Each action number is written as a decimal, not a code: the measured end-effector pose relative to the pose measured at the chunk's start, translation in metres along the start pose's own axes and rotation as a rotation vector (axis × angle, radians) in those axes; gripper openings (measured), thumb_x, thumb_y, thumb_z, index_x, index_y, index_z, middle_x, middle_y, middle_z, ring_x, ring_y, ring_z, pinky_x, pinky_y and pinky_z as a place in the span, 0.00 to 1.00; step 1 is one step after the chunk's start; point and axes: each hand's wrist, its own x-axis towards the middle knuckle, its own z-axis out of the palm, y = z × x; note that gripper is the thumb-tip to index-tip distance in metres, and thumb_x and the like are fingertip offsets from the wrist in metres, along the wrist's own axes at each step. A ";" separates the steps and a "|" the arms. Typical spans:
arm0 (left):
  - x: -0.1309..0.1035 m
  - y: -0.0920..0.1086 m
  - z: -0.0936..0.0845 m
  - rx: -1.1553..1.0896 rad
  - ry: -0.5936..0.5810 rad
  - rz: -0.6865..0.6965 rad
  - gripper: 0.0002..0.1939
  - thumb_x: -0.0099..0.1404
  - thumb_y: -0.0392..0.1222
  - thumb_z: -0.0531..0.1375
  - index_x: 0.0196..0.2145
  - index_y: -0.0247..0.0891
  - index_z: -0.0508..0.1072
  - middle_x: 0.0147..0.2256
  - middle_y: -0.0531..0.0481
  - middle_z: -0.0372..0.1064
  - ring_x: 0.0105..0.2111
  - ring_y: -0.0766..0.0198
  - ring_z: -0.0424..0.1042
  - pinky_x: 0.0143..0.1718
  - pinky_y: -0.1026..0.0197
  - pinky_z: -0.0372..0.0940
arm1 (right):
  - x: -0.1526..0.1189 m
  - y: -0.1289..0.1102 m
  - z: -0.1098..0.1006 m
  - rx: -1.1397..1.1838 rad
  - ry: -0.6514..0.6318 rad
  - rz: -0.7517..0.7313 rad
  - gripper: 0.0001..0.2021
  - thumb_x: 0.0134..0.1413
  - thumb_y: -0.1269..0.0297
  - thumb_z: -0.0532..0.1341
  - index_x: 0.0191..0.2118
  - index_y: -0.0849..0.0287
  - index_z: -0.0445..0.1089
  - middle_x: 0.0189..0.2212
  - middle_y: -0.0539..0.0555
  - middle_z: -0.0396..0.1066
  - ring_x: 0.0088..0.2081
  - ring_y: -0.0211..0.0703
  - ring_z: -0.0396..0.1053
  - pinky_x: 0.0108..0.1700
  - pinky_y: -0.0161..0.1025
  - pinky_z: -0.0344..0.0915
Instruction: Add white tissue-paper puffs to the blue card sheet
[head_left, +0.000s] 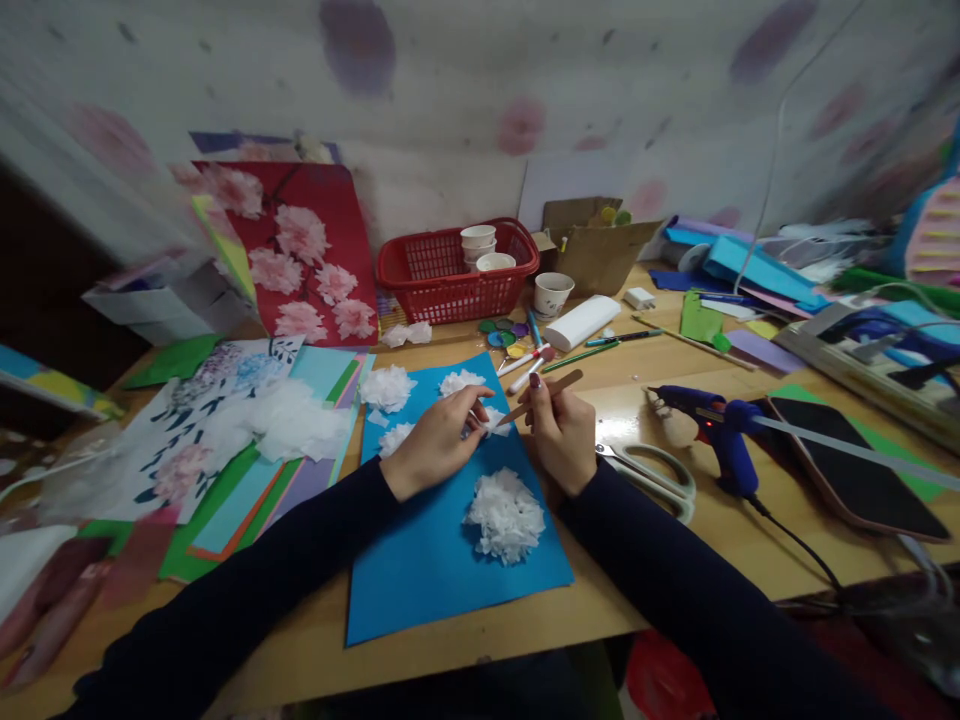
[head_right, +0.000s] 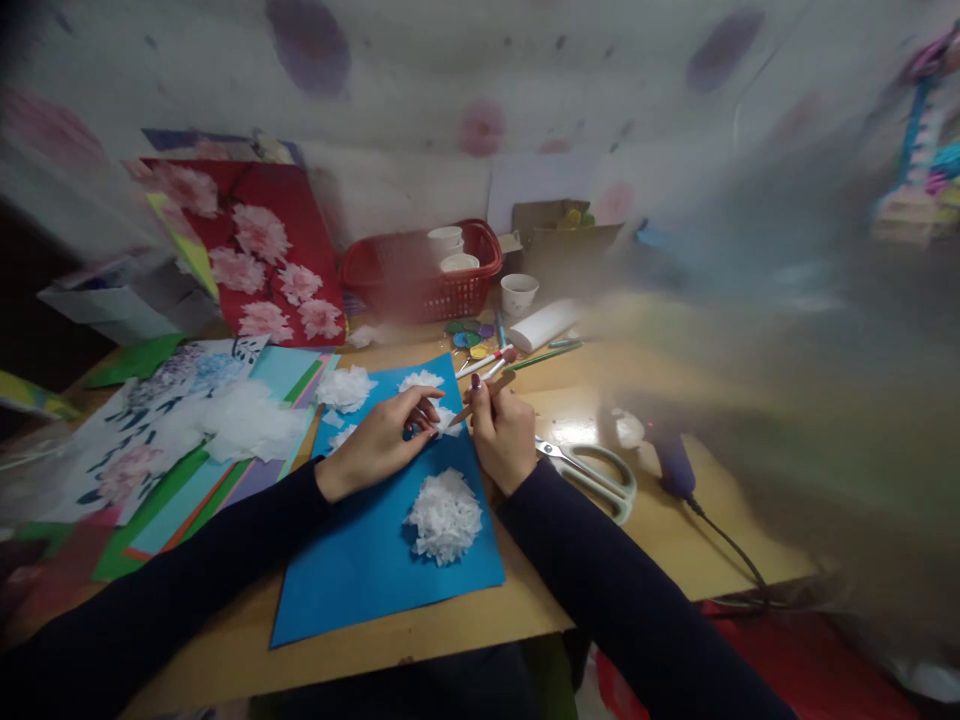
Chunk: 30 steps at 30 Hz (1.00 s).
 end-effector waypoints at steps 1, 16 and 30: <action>0.000 -0.001 0.000 0.001 0.006 0.009 0.20 0.58 0.27 0.56 0.49 0.35 0.62 0.36 0.48 0.68 0.32 0.64 0.71 0.39 0.57 0.68 | -0.001 -0.001 0.000 0.015 0.008 -0.013 0.18 0.62 0.55 0.50 0.27 0.59 0.69 0.15 0.49 0.65 0.19 0.38 0.65 0.25 0.34 0.59; 0.001 -0.002 0.000 0.075 0.041 0.087 0.18 0.60 0.29 0.55 0.48 0.35 0.62 0.36 0.47 0.68 0.33 0.63 0.70 0.39 0.57 0.68 | -0.006 -0.001 0.000 -0.108 -0.096 -0.284 0.15 0.62 0.62 0.50 0.27 0.59 0.67 0.16 0.49 0.66 0.19 0.35 0.65 0.22 0.31 0.58; -0.011 -0.020 -0.019 0.342 -0.260 -0.095 0.50 0.52 0.60 0.63 0.63 0.34 0.45 0.63 0.32 0.43 0.64 0.43 0.42 0.61 0.42 0.45 | -0.007 -0.002 0.000 -0.257 -0.129 -0.521 0.11 0.62 0.67 0.51 0.31 0.61 0.68 0.19 0.52 0.71 0.21 0.37 0.68 0.25 0.32 0.60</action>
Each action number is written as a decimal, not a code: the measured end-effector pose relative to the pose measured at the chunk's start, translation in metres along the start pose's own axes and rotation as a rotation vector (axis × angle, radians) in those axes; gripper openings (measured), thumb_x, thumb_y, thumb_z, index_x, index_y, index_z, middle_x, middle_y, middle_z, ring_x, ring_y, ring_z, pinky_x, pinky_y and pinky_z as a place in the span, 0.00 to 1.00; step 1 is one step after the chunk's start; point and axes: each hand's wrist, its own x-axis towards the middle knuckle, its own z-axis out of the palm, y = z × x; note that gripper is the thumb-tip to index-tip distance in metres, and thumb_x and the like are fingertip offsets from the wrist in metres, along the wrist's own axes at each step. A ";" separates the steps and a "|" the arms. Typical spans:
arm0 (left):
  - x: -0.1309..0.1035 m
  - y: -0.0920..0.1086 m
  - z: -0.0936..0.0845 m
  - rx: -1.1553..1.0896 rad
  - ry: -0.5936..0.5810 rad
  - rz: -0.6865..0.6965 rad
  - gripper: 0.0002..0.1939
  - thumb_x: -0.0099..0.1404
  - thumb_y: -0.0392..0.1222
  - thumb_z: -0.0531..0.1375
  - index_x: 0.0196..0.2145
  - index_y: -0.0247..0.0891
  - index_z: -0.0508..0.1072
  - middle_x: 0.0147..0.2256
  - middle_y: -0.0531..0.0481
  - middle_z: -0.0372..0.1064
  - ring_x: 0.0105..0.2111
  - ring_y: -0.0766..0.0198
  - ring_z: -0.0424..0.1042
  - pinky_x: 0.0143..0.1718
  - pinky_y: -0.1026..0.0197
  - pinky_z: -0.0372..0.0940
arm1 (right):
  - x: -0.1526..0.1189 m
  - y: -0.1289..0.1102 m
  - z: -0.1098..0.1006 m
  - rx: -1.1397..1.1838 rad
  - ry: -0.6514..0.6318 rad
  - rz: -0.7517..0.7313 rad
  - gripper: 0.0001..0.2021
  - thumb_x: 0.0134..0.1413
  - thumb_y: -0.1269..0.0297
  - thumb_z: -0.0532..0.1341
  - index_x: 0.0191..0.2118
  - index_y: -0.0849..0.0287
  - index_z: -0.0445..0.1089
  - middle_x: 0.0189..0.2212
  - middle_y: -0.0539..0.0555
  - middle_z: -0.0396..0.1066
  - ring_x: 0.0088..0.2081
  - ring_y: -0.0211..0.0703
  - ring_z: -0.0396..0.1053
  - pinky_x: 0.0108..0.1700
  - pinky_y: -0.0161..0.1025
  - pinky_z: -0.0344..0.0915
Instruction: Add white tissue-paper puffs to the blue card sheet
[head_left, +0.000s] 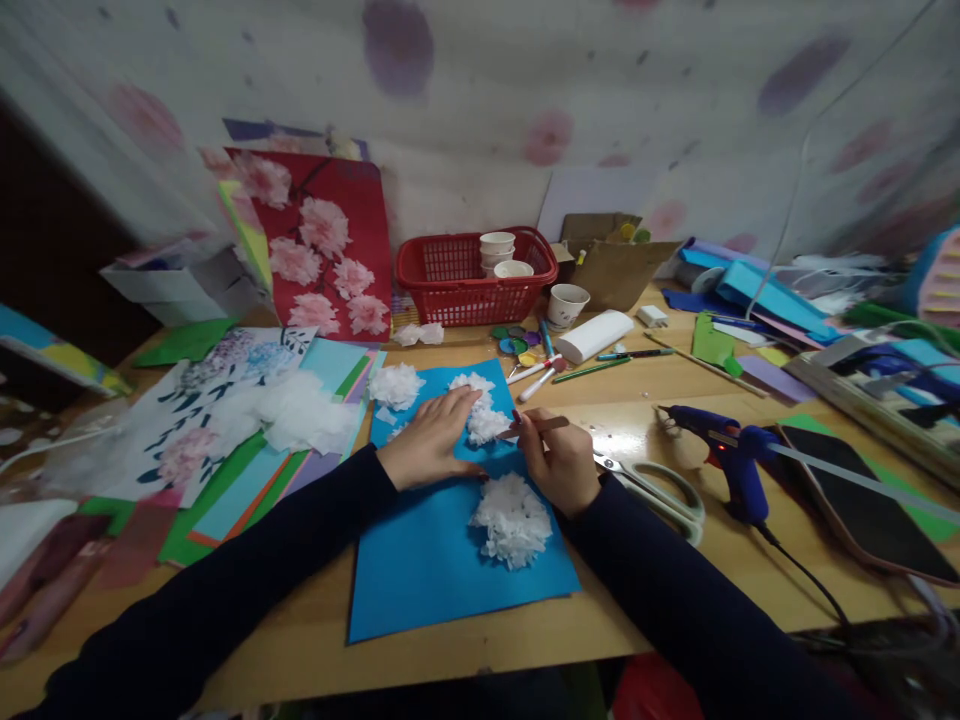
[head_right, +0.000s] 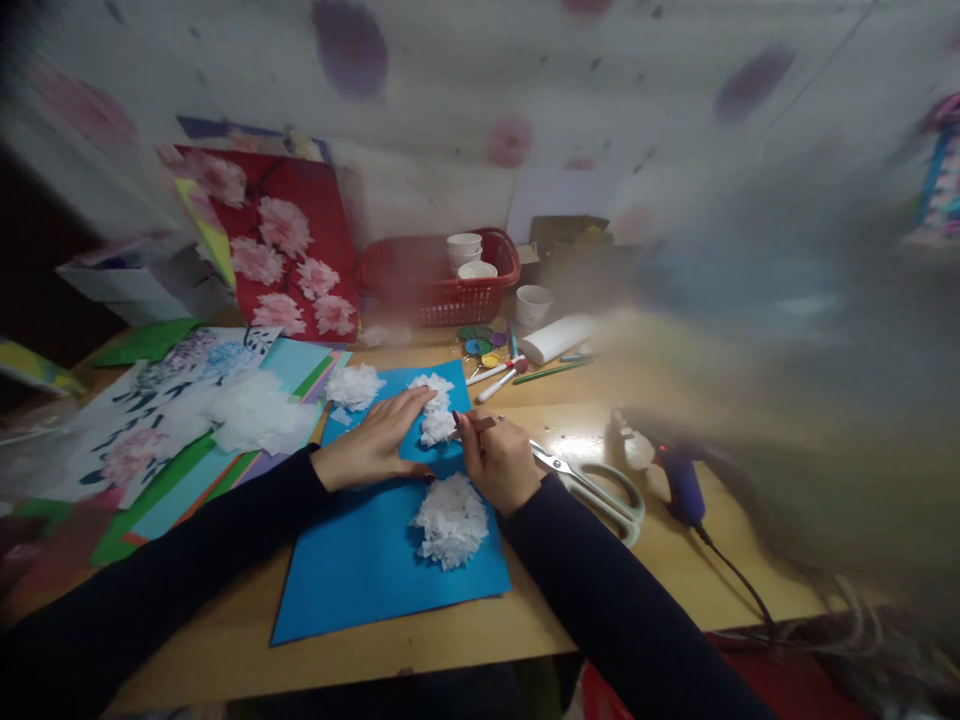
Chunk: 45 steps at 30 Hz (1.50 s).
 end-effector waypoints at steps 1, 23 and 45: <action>0.000 -0.001 0.001 0.010 -0.004 -0.007 0.51 0.52 0.61 0.63 0.63 0.34 0.44 0.64 0.32 0.42 0.64 0.43 0.42 0.61 0.42 0.45 | 0.000 -0.001 0.000 -0.012 -0.029 -0.035 0.12 0.62 0.67 0.51 0.31 0.61 0.68 0.20 0.53 0.71 0.22 0.38 0.68 0.26 0.32 0.60; 0.003 -0.003 0.002 0.080 0.010 -0.020 0.52 0.50 0.66 0.59 0.62 0.32 0.47 0.63 0.30 0.45 0.63 0.39 0.45 0.58 0.40 0.45 | 0.003 0.008 -0.005 0.171 0.183 0.409 0.20 0.63 0.55 0.48 0.25 0.58 0.66 0.15 0.48 0.63 0.18 0.36 0.62 0.23 0.35 0.58; 0.002 -0.005 0.004 0.073 0.012 -0.008 0.52 0.50 0.64 0.61 0.63 0.31 0.46 0.63 0.29 0.44 0.63 0.39 0.44 0.58 0.39 0.45 | 0.002 0.005 0.002 0.225 0.073 0.423 0.19 0.63 0.56 0.48 0.27 0.59 0.68 0.16 0.48 0.65 0.18 0.35 0.64 0.24 0.33 0.60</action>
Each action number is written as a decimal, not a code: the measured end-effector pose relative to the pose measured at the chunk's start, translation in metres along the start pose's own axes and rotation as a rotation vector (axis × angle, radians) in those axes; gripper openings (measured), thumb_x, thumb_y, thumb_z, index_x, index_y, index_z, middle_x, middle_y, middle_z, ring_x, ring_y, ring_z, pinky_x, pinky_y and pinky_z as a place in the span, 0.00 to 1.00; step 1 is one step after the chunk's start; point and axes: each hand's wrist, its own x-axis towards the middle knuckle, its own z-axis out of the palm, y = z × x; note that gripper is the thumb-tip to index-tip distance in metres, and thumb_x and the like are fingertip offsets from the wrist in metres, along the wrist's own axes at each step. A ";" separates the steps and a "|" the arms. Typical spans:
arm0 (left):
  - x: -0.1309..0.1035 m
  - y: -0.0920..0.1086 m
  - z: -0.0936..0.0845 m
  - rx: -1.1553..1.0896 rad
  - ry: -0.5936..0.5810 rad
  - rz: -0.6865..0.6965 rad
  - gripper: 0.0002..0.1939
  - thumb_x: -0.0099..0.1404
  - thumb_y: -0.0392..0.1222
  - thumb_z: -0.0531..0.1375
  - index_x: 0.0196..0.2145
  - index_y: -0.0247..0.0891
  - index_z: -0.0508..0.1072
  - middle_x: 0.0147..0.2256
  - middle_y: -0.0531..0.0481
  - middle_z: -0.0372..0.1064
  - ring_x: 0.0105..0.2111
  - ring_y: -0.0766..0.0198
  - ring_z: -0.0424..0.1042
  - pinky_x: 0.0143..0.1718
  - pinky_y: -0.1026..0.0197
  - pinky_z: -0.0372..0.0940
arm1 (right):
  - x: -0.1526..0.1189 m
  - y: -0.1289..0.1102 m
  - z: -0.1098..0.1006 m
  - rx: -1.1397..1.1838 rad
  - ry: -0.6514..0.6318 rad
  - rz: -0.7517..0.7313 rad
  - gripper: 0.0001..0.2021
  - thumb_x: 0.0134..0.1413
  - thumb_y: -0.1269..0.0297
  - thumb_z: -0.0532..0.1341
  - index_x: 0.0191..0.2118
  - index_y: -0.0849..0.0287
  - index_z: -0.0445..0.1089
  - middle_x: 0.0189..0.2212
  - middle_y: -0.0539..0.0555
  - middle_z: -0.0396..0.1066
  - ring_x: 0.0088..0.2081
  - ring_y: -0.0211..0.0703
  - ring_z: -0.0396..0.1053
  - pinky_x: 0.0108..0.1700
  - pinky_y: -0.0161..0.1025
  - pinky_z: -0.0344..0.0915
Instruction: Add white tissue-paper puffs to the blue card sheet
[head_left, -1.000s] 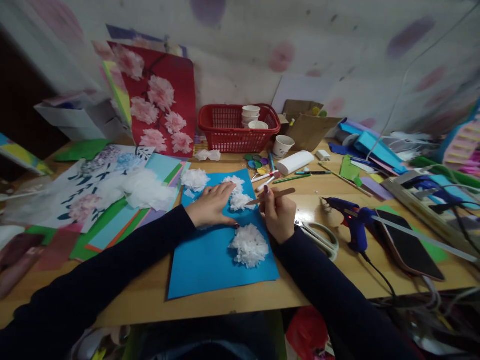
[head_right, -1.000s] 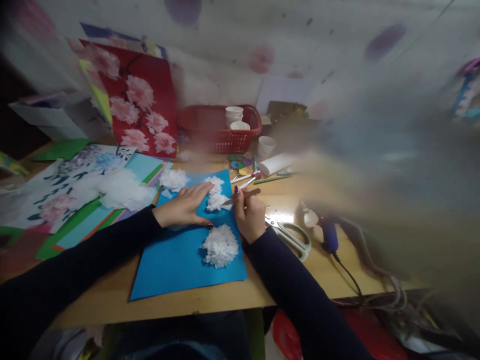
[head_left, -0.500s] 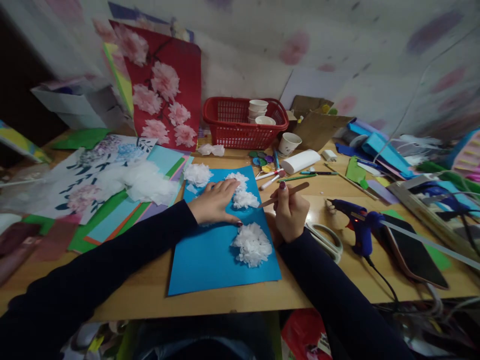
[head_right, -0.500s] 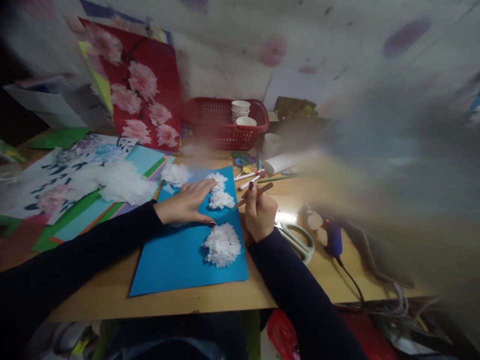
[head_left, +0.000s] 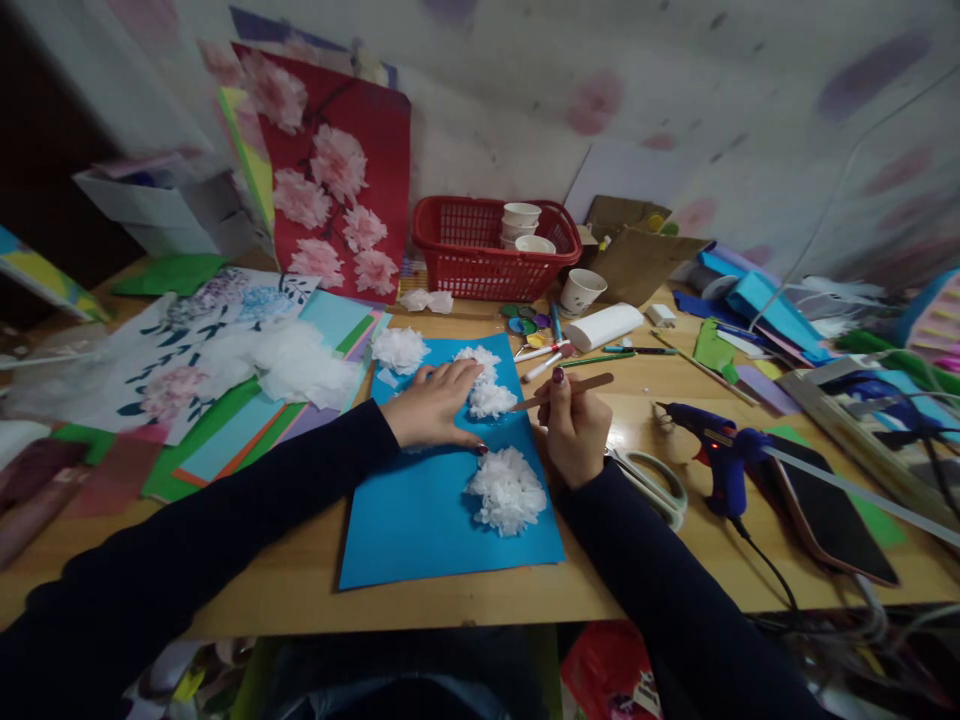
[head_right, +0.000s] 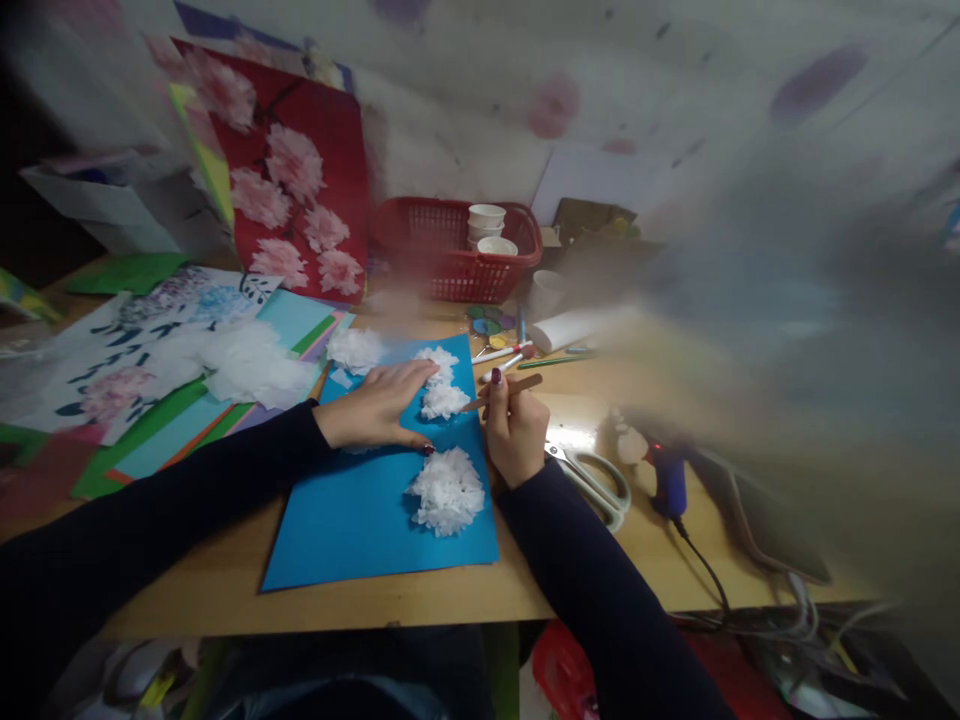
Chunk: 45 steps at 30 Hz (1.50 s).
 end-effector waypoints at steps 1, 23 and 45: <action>0.000 0.000 0.000 -0.002 0.003 0.001 0.52 0.50 0.64 0.61 0.63 0.31 0.46 0.63 0.29 0.44 0.63 0.39 0.44 0.58 0.40 0.45 | 0.000 0.000 0.000 -0.017 -0.005 -0.011 0.19 0.63 0.56 0.48 0.27 0.59 0.68 0.16 0.48 0.65 0.18 0.36 0.64 0.24 0.33 0.60; -0.001 0.003 -0.003 -0.012 0.000 -0.003 0.52 0.50 0.64 0.61 0.63 0.33 0.46 0.63 0.30 0.45 0.62 0.38 0.45 0.58 0.38 0.45 | 0.007 -0.002 0.001 0.275 0.083 0.151 0.21 0.61 0.52 0.51 0.22 0.58 0.66 0.10 0.44 0.58 0.13 0.33 0.58 0.18 0.33 0.56; -0.002 0.007 -0.006 0.053 -0.029 -0.028 0.52 0.52 0.63 0.61 0.63 0.30 0.44 0.64 0.31 0.44 0.64 0.44 0.44 0.60 0.43 0.44 | 0.001 0.001 0.005 0.150 -0.022 0.077 0.18 0.61 0.56 0.53 0.25 0.60 0.68 0.13 0.47 0.64 0.16 0.35 0.63 0.22 0.32 0.60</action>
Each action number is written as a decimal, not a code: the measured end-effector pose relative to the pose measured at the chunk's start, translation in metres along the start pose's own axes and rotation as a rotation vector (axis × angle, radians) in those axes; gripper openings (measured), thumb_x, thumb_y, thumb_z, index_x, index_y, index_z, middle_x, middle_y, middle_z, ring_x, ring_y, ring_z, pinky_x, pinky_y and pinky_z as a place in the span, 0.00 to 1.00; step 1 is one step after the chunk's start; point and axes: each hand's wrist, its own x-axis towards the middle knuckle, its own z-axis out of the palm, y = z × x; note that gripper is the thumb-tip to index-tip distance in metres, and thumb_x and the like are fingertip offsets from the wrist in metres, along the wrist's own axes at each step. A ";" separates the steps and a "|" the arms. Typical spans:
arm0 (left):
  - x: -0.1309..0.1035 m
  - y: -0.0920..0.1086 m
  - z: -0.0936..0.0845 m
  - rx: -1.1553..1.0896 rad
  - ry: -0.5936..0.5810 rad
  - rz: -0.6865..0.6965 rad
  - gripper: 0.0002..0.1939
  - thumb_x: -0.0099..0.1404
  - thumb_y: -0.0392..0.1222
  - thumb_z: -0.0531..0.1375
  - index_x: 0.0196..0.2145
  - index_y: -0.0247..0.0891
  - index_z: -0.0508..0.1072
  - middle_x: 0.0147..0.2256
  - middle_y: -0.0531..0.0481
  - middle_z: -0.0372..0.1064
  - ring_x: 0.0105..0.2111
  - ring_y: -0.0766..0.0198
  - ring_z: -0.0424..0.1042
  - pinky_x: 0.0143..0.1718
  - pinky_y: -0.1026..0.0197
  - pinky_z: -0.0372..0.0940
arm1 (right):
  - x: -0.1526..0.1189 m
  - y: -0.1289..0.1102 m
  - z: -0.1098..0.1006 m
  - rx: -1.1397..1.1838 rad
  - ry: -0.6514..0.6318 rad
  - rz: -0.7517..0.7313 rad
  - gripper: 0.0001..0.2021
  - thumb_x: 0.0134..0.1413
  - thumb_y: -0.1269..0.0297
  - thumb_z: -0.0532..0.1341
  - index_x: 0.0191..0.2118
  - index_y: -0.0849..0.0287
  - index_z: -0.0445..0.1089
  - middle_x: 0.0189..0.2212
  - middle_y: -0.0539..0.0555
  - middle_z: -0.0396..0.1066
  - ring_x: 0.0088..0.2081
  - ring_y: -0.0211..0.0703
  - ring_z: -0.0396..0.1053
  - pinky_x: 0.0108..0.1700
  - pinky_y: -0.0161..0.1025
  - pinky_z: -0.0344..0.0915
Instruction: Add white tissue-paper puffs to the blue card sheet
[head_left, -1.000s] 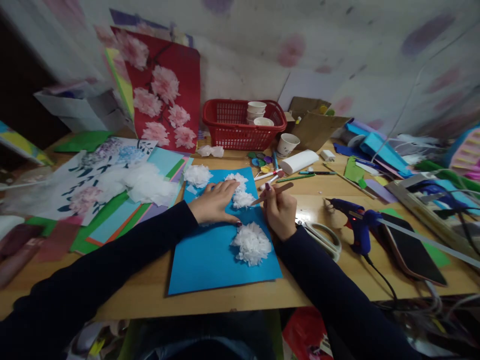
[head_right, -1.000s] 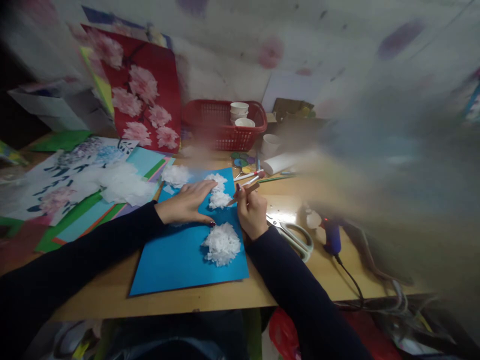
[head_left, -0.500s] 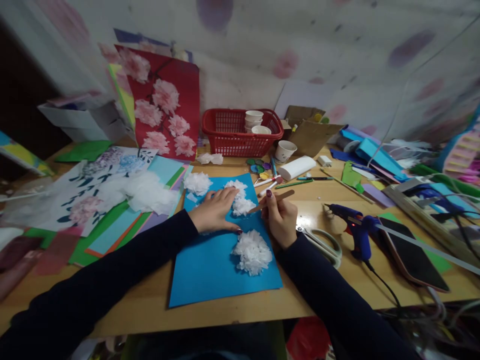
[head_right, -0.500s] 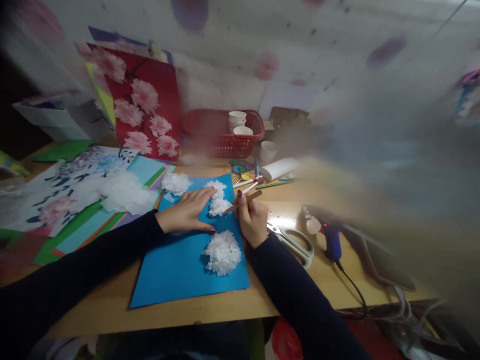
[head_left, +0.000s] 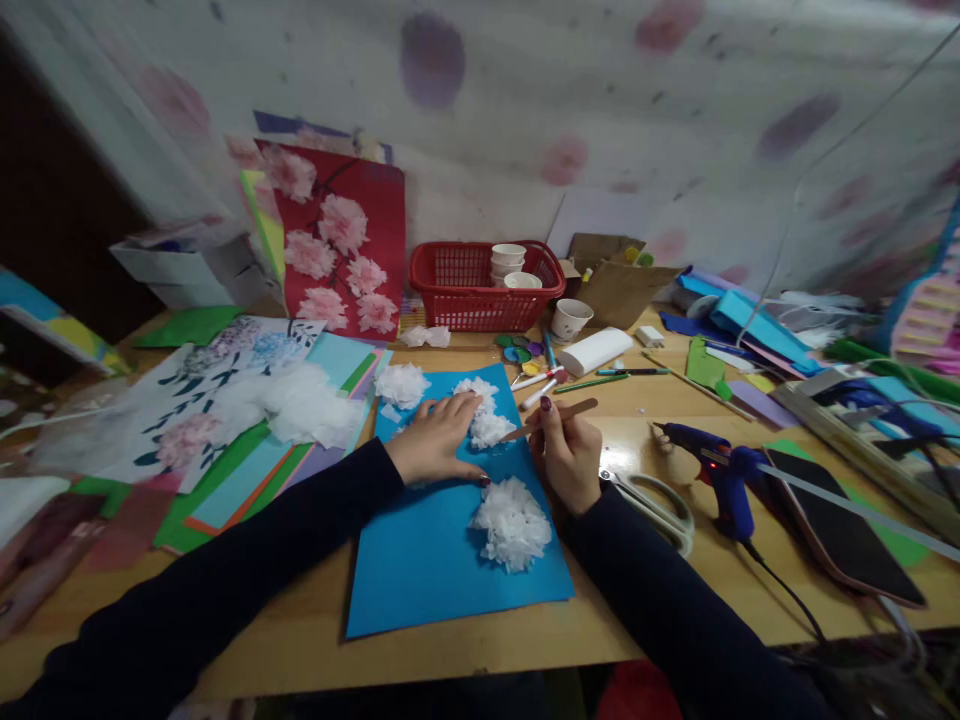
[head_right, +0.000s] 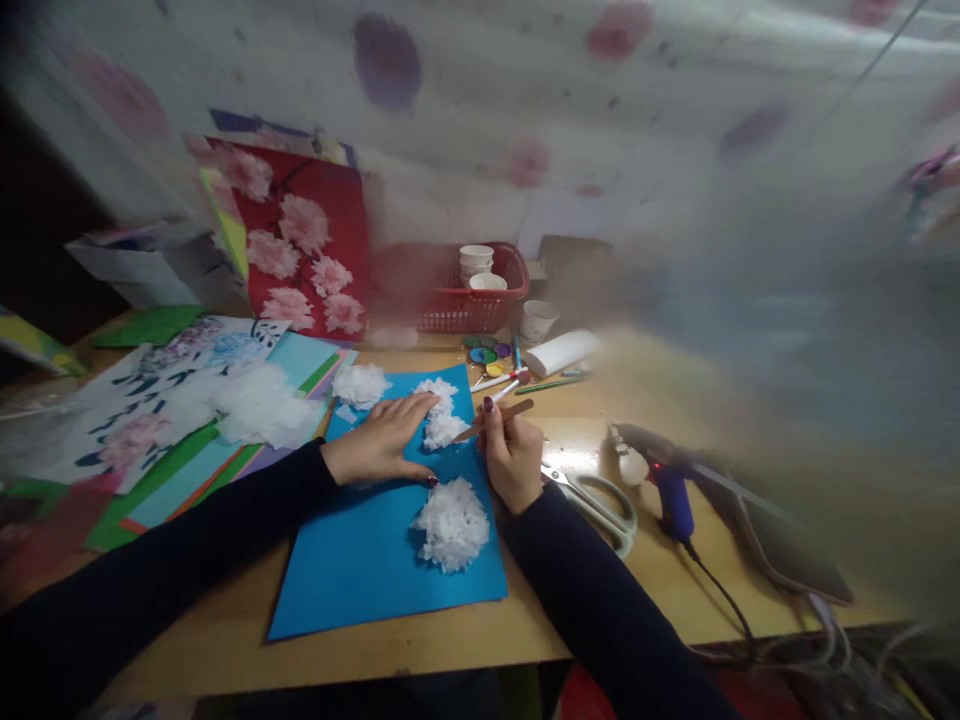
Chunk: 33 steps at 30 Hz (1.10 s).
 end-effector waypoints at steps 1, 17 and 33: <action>0.000 0.000 0.000 0.005 -0.002 -0.003 0.52 0.52 0.63 0.61 0.63 0.30 0.44 0.64 0.31 0.44 0.64 0.44 0.43 0.60 0.43 0.44 | 0.000 0.000 0.000 -0.007 -0.003 -0.006 0.18 0.61 0.56 0.53 0.24 0.60 0.68 0.13 0.47 0.64 0.16 0.34 0.63 0.22 0.32 0.59; 0.002 -0.006 0.005 -0.025 0.004 0.006 0.52 0.52 0.64 0.60 0.63 0.32 0.44 0.64 0.32 0.43 0.63 0.42 0.44 0.59 0.40 0.44 | -0.001 -0.003 -0.002 -0.167 -0.034 -0.176 0.18 0.62 0.60 0.51 0.25 0.60 0.69 0.14 0.49 0.65 0.17 0.36 0.64 0.24 0.33 0.59; 0.003 0.016 -0.001 -0.043 0.349 0.114 0.04 0.61 0.41 0.60 0.30 0.41 0.75 0.47 0.49 0.67 0.51 0.53 0.60 0.51 0.46 0.47 | -0.004 -0.004 -0.003 -0.092 0.030 -0.142 0.17 0.62 0.62 0.52 0.25 0.60 0.70 0.13 0.47 0.64 0.16 0.33 0.63 0.22 0.32 0.59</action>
